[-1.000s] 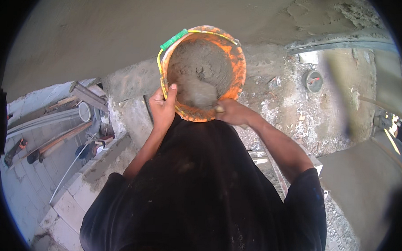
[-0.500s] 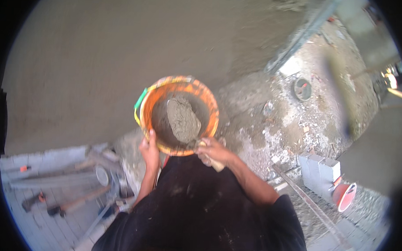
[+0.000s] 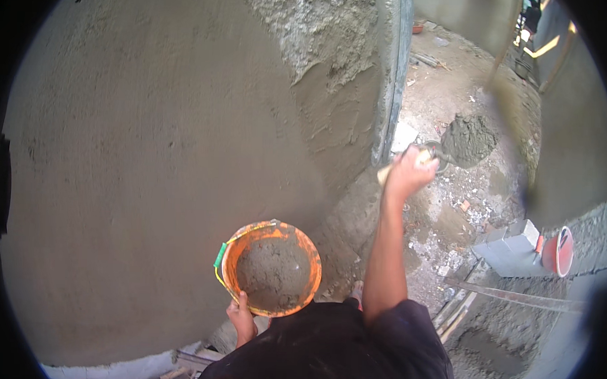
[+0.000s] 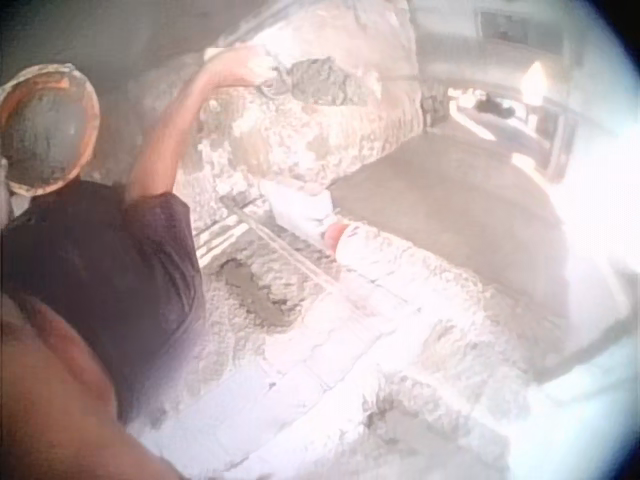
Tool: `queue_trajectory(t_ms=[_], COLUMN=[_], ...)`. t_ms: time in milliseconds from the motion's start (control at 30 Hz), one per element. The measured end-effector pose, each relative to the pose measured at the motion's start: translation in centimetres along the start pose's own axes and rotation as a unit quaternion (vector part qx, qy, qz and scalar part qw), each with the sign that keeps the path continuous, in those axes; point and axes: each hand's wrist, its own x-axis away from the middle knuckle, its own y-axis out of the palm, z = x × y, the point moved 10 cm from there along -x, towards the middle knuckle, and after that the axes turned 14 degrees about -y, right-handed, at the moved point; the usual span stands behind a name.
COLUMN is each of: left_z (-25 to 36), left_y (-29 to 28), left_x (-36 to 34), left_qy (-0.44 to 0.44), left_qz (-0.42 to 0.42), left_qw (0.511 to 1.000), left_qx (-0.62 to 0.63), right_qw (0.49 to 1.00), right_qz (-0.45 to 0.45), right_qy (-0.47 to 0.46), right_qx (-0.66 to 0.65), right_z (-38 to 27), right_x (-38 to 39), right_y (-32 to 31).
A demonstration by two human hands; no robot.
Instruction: The person applies wet plaster to a wall using a trowel, taking additional plaster from a bucket and smoothing it across the surface.
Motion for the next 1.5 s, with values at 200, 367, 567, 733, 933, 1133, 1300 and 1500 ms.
queue_trajectory(t_ms=[200, 367, 567, 733, 933, 1133, 1300, 1500], left_z=[0.6, 0.1, 1.3, 0.0, 0.9, 1.1, 0.9, 1.4], left_y=[2.3, 1.1, 1.8, 0.6, 0.4, 1.0, 0.9, 0.8], left_x=[-0.9, -0.9, -1.3, -2.4, -2.9, -2.5, -2.5, -2.9], left_qy=[0.030, 0.015, 0.019, -0.010, -0.007, -0.039, -0.045, 0.002], left_qz=[-0.023, -0.016, -0.016, -0.035, -0.058, -0.049, -0.042, -0.040], left_qw=[0.997, 1.000, 1.000, 0.999, 0.998, 0.998, 0.997, 0.995], left_qx=[-0.063, -0.007, -0.016, -0.010, -0.031, -0.019, -0.034, -0.090], right_qw=[0.956, 0.931, 0.906, 0.873, 0.831, 0.815, 0.844, 0.854], right_qz=[-0.048, -0.331, -0.386, -0.361, -0.445, -0.437, -0.394, -0.400], right_qy=[-0.077, -0.047, 0.171, 0.320, 0.326, 0.365, 0.357, 0.332], right_qx=[0.278, 0.147, -0.029, -0.072, -0.074, -0.106, -0.078, -0.009], right_z=[7.7, 7.2, 14.8, 17.6, 19.0, 16.1, 11.9, 10.1], right_x=[1.5, 17.3, 9.0, 3.9, 6.9, 16.5, 23.8, 29.4], right_y=[12.3, 8.2, 4.3, 10.9, 17.6, 14.6, 12.7, 7.1])
